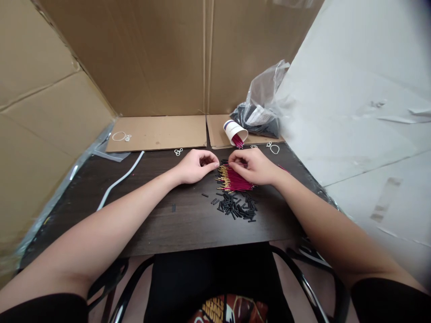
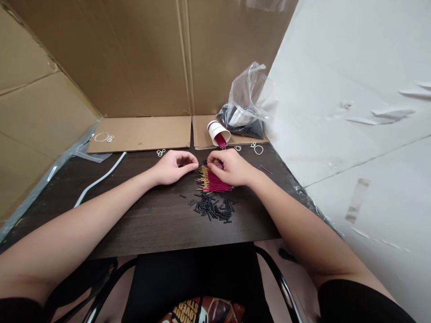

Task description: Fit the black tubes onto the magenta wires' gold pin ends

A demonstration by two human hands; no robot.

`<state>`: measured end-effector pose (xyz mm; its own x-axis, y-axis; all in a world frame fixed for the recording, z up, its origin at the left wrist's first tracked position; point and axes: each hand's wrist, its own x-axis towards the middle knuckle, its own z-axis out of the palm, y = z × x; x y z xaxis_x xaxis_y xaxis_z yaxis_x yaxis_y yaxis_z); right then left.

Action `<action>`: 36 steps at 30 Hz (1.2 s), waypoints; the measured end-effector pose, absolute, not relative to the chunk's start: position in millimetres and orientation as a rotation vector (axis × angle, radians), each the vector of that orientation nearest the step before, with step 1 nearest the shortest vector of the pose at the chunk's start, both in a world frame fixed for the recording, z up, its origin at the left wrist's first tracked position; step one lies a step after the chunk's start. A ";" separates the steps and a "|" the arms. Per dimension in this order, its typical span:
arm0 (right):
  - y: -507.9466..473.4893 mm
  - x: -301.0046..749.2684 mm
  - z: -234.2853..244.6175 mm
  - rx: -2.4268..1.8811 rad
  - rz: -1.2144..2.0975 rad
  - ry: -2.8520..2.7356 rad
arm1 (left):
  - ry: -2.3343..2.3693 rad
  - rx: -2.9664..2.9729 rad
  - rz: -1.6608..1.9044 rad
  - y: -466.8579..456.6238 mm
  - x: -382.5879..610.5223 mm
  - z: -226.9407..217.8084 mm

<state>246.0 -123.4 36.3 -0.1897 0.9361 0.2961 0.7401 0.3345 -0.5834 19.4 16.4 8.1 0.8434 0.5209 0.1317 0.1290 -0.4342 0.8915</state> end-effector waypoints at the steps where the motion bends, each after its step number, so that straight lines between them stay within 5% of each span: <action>1: -123.3 246.2 36.3 -1.467 0.417 -1.990 | 0.477 2.006 0.479 16.2 19.2 8.5; 36: -121.6 242.5 31.1 -1.495 0.460 -1.957 | 0.498 2.033 0.480 12.5 19.6 9.2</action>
<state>242.5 -121.6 31.1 -0.1619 0.9501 0.2665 0.7321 0.2968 -0.6131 19.6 12.5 9.2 0.8397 0.5266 0.1329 0.1518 -0.4625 0.8735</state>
